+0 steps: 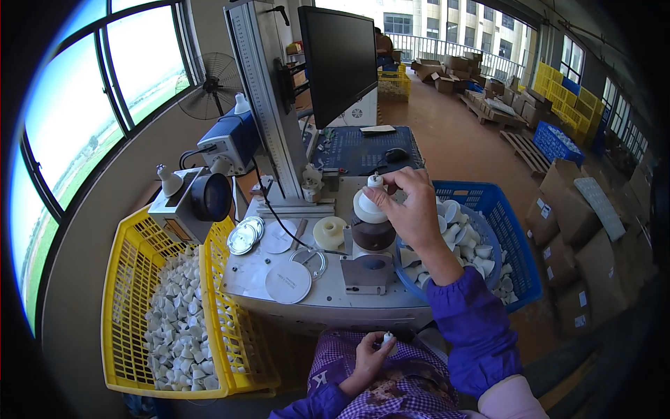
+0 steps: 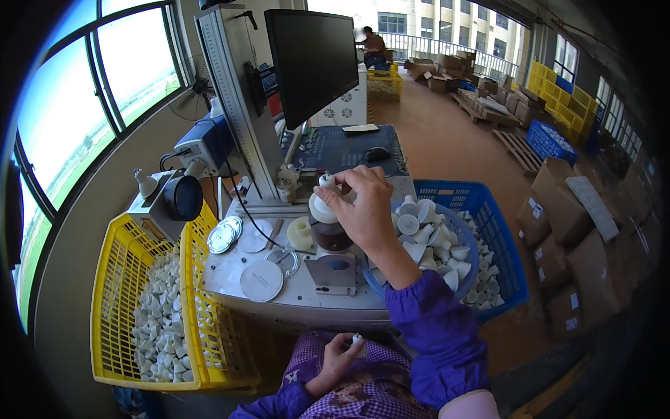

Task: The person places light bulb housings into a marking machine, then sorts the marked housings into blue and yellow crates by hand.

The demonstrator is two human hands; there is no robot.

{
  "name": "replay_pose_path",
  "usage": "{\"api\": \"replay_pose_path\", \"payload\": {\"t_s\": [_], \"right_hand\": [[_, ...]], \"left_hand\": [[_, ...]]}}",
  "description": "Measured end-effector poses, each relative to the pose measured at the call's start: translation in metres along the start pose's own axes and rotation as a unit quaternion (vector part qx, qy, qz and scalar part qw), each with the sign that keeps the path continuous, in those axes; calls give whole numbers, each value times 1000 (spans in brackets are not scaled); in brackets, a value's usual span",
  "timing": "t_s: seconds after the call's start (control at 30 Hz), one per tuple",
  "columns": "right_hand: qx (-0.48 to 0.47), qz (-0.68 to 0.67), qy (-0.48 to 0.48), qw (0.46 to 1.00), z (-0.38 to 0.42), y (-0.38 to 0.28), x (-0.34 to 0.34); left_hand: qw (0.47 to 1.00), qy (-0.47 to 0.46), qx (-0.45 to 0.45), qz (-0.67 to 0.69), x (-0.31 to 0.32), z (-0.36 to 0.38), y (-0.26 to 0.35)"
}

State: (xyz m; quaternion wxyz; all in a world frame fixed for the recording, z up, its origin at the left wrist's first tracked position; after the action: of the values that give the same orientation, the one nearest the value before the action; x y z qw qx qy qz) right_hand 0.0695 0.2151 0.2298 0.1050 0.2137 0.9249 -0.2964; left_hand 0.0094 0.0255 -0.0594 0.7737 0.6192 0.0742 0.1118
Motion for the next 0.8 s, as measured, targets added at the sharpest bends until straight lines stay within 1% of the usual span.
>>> {"api": "replay_pose_path", "payload": {"t_s": [0.03,0.07,0.1,0.17,0.2,0.27,0.3,0.37,0.4,0.47,0.53,0.6,0.7,0.77,0.8], "right_hand": [[0,-30,-7,1000,-1,2,-2],[-1,-28,-9,1000,-1,4,-5],[39,-92,-20,995,-1,7,-8],[103,-223,-40,968,1,10,-11],[103,-221,-43,969,3,11,-14],[138,-299,-65,942,6,13,-18],[138,-296,-65,943,7,12,-21],[143,-338,-86,926,8,8,-26],[142,-336,-86,927,9,6,-28],[159,-399,-94,898,11,3,-31],[156,-399,-98,899,14,6,-33],[153,-399,-101,899,16,9,-35],[151,-390,-97,903,18,10,-38],[183,-402,-101,891,19,9,-41],[183,-402,-100,892,19,10,-41]], "left_hand": [[1000,0,-1,2,0,1,0],[1000,-2,20,-11,0,2,1],[999,-5,43,-23,0,1,3],[999,-5,46,-26,-2,0,2],[998,-5,47,-32,-2,0,1],[999,1,31,-11,-2,1,-1],[1000,6,16,7,-2,0,-2],[1000,4,20,4,-1,0,-3],[1000,5,25,1,-1,0,-3],[1000,4,26,8,-1,1,-3],[999,2,28,15,-1,2,4],[999,14,40,-26,-3,4,11],[999,11,37,-20,-2,3,7],[999,10,35,-7,-1,2,3],[999,9,32,6,-1,2,2]]}}
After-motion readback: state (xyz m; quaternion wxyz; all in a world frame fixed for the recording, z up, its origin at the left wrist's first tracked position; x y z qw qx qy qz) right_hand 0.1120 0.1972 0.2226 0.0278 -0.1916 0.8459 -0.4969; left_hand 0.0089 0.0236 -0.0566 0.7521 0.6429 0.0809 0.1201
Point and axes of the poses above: each hand's wrist, its own z-axis away from the middle knuckle, its own x-axis out of the palm, y = z × x, the point moved 1 cm from there along -z, towards the middle knuckle, and after that the axes turned 4 degrees about y, right-handed, at the moved point
